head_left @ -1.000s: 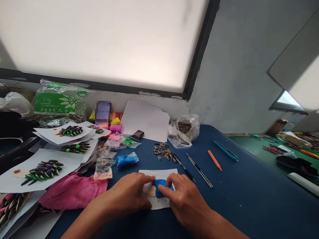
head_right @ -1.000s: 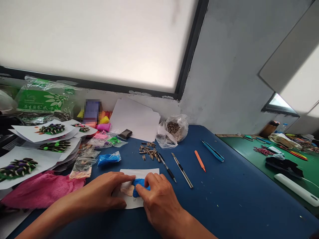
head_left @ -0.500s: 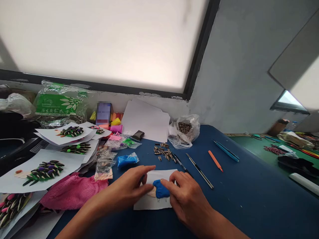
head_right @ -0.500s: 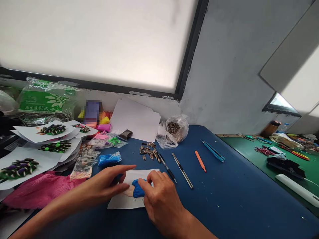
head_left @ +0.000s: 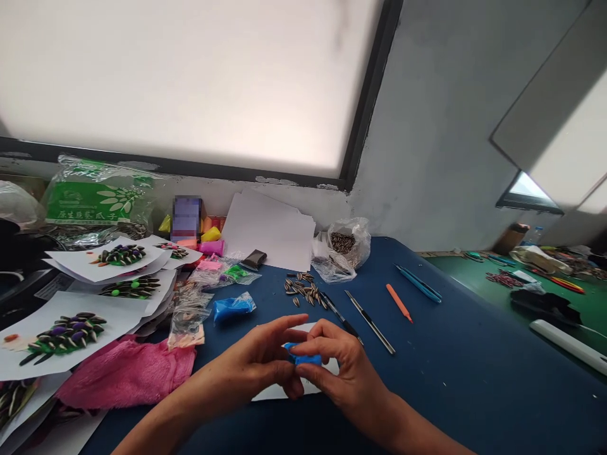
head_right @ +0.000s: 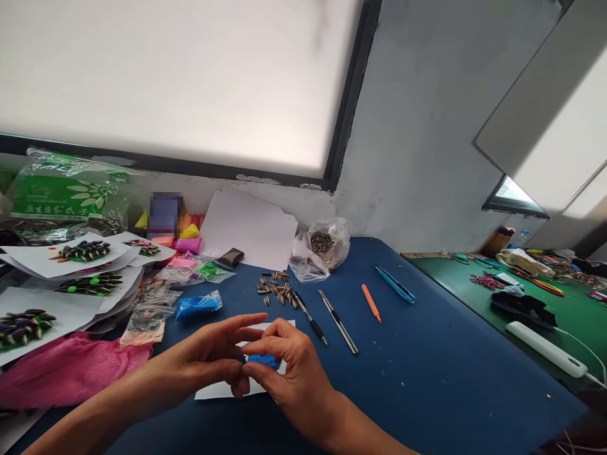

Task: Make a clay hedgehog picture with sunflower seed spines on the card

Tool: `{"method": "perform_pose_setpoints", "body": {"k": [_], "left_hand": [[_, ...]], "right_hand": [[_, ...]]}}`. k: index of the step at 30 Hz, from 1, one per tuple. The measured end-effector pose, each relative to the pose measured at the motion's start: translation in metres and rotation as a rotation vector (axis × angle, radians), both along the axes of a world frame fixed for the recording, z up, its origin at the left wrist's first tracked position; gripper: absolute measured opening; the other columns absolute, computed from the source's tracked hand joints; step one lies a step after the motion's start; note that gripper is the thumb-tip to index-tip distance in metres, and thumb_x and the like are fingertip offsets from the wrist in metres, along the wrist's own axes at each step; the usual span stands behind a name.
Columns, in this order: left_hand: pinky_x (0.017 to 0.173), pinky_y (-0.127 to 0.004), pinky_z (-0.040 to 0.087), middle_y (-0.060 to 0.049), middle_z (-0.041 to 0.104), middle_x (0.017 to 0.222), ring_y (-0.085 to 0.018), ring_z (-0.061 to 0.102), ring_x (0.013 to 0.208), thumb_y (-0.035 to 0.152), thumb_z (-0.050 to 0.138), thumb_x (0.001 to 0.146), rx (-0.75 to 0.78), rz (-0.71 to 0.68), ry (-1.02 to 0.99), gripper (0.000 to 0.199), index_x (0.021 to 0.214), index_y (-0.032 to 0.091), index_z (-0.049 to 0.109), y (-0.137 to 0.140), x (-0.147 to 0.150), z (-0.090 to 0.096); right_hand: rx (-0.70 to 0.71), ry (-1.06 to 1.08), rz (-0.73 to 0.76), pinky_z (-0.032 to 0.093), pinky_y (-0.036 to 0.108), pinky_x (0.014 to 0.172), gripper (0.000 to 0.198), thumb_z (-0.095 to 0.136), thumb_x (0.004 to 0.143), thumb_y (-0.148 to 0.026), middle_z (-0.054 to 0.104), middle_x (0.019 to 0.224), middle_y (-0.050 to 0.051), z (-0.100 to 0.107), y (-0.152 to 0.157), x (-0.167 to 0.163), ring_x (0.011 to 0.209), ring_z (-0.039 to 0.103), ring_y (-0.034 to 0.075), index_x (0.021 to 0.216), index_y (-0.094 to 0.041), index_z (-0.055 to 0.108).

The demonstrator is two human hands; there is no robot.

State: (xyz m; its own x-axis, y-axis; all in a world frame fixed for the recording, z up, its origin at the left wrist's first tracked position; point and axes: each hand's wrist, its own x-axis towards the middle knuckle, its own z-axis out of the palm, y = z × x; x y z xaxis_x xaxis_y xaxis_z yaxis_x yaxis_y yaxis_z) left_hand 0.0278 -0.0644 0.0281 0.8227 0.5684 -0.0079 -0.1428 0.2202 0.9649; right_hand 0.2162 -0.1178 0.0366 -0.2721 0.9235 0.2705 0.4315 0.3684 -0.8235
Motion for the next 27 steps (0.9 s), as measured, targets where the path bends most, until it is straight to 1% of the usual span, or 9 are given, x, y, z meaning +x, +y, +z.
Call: {"method": "perform_pose_setpoints", "body": {"k": [6, 10, 12, 13, 15, 18, 23, 25, 27], "left_hand": [[0.077, -0.033, 0.051, -0.006, 0.062, 0.114, -0.013, 0.065, 0.074, 0.029, 0.067, 0.082, 0.02, -0.078, 0.033, 0.061, 0.139, 0.028, 0.045, 0.001, -0.005, 0.006], [0.078, -0.033, 0.05, -0.008, 0.057, 0.126, -0.012, 0.065, 0.075, 0.034, 0.069, 0.082, 0.027, -0.101, 0.067, 0.063, 0.14, 0.03, 0.043, 0.001, -0.007, 0.01], [0.079, -0.034, 0.051, -0.007, 0.06, 0.121, -0.014, 0.066, 0.078, 0.038, 0.069, 0.082, 0.025, -0.069, 0.084, 0.061, 0.137, 0.028, 0.046, 0.002, -0.007, 0.012], [0.078, -0.034, 0.051, -0.006, 0.063, 0.112, -0.015, 0.067, 0.078, 0.04, 0.07, 0.082, 0.02, -0.047, 0.099, 0.057, 0.132, 0.024, 0.05, 0.002, -0.007, 0.013], [0.074, -0.033, 0.052, -0.003, 0.067, 0.088, -0.017, 0.067, 0.074, 0.044, 0.072, 0.079, 0.008, -0.008, 0.149, 0.045, 0.112, 0.016, 0.061, 0.003, -0.006, 0.013], [0.067, -0.03, 0.053, 0.0, 0.066, 0.067, -0.015, 0.065, 0.063, 0.047, 0.075, 0.072, -0.012, 0.03, 0.226, 0.037, 0.085, 0.014, 0.063, 0.004, -0.003, 0.013], [0.058, -0.026, 0.051, 0.002, 0.064, 0.064, -0.014, 0.064, 0.057, 0.046, 0.079, 0.066, -0.025, 0.047, 0.279, 0.038, 0.079, 0.014, 0.062, 0.004, 0.0, 0.012], [0.056, -0.024, 0.049, 0.003, 0.063, 0.063, -0.012, 0.063, 0.056, 0.045, 0.077, 0.067, 0.005, 0.049, 0.301, 0.036, 0.076, 0.014, 0.061, 0.006, -0.001, 0.013], [0.055, -0.023, 0.048, 0.004, 0.061, 0.062, -0.011, 0.061, 0.054, 0.044, 0.074, 0.068, 0.042, 0.108, 0.325, 0.034, 0.075, 0.015, 0.059, 0.009, -0.004, 0.014]], "right_hand": [[-0.072, 0.072, 0.019, 0.046, 0.028, 0.077, 0.009, 0.068, 0.086, -0.025, 0.054, 0.085, 0.0, 0.004, 0.001, -0.001, 0.082, 0.053, 0.014, 0.089, -0.025, 0.077], [-0.023, 0.042, 0.019, 0.046, 0.028, 0.076, 0.009, 0.067, 0.086, -0.025, 0.053, 0.084, 0.0, 0.003, 0.001, 0.0, 0.082, 0.053, 0.014, 0.085, -0.024, 0.076], [0.019, 0.037, 0.006, 0.046, 0.028, 0.075, 0.01, 0.066, 0.086, -0.024, 0.052, 0.082, 0.0, 0.001, 0.001, 0.0, 0.08, 0.053, 0.014, 0.083, -0.023, 0.075], [0.041, 0.037, -0.002, 0.046, 0.027, 0.073, 0.01, 0.066, 0.086, -0.023, 0.051, 0.081, 0.0, 0.001, 0.002, 0.0, 0.078, 0.053, 0.014, 0.082, -0.022, 0.075], [0.086, 0.032, -0.019, 0.045, 0.026, 0.069, 0.009, 0.067, 0.085, -0.021, 0.05, 0.078, 0.0, -0.001, 0.002, 0.0, 0.074, 0.052, 0.013, 0.08, -0.02, 0.074], [0.143, -0.008, -0.039, 0.043, 0.025, 0.065, 0.009, 0.066, 0.085, -0.018, 0.05, 0.077, 0.0, -0.002, 0.001, -0.001, 0.072, 0.051, 0.013, 0.078, -0.019, 0.073], [0.238, -0.092, -0.06, 0.043, 0.025, 0.063, 0.012, 0.062, 0.083, -0.013, 0.05, 0.076, 0.0, -0.001, -0.001, -0.004, 0.071, 0.051, 0.013, 0.076, -0.019, 0.07], [0.248, -0.088, -0.08, 0.042, 0.024, 0.062, 0.012, 0.06, 0.082, -0.012, 0.05, 0.076, 0.0, 0.0, 0.0, -0.005, 0.069, 0.05, 0.013, 0.074, -0.018, 0.066], [0.228, -0.08, -0.101, 0.041, 0.024, 0.061, 0.011, 0.058, 0.082, -0.012, 0.05, 0.077, 0.0, -0.001, 0.001, -0.003, 0.068, 0.05, 0.012, 0.075, -0.018, 0.064]]}}
